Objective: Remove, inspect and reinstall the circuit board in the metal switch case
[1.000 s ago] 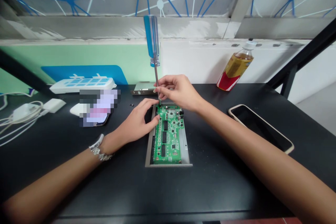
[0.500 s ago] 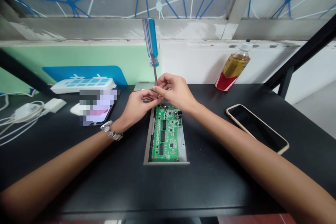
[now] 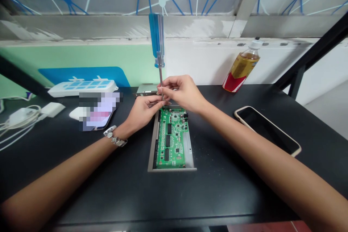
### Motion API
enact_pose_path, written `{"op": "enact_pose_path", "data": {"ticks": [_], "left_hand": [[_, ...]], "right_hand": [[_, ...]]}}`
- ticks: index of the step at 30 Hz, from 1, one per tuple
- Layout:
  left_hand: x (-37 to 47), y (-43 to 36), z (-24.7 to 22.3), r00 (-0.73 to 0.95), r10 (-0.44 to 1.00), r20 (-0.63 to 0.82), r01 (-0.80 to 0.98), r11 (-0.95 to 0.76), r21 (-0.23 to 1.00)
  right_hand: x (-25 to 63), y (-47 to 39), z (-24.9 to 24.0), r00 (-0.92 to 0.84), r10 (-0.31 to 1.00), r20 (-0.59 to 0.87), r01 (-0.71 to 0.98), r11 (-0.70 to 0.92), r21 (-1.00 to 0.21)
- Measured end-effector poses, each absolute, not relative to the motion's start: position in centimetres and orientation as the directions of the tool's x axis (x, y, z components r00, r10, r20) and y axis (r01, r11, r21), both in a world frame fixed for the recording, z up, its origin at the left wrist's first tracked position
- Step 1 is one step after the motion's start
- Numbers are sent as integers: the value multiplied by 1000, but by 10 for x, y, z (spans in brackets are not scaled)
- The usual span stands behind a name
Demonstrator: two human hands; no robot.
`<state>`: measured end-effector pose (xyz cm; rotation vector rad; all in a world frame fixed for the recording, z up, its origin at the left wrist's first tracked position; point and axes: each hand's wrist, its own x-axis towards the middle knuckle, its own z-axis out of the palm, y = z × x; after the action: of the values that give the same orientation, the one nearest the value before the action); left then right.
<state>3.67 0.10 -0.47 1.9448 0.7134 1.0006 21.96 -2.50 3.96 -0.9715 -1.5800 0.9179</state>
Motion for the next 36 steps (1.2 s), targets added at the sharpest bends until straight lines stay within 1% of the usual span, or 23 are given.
{"op": "enact_pose_path", "data": {"ticks": [6,10,14,18,21,23,26,29,33,36], "left_hand": [[42,-2,-8,430,808,403,63,-472,879],[44,-3,-6,395,828,399,77,-462,883],[43,-4,-3,437,809,394,98,-478,873],[41,-4,-3,488,777,397,164,-528,833],[40,-3,-7,519,756,399,158,-544,824],[40,-2,-10,534,748,395,127,-532,837],[41,-1,-11,546,744,386,85,-508,857],[42,-1,-11,553,740,383,61,-495,867],[41,0,-12,557,737,383,28,-477,878],[40,0,-12,558,729,397,53,-509,859]], "right_hand": [[214,-24,37,-101,913,396,145,407,-902],[212,-23,35,-87,910,405,166,414,-895],[211,-21,31,-34,901,432,193,430,-882],[208,-20,27,-9,895,446,206,438,-875],[207,-21,27,3,892,451,216,440,-872],[208,-22,31,-16,886,463,252,452,-856],[213,-25,39,-123,885,448,295,464,-835],[217,-29,46,-202,893,402,267,445,-855],[216,-30,46,-169,905,390,239,422,-875],[212,-28,40,-117,900,421,240,437,-867]]}}
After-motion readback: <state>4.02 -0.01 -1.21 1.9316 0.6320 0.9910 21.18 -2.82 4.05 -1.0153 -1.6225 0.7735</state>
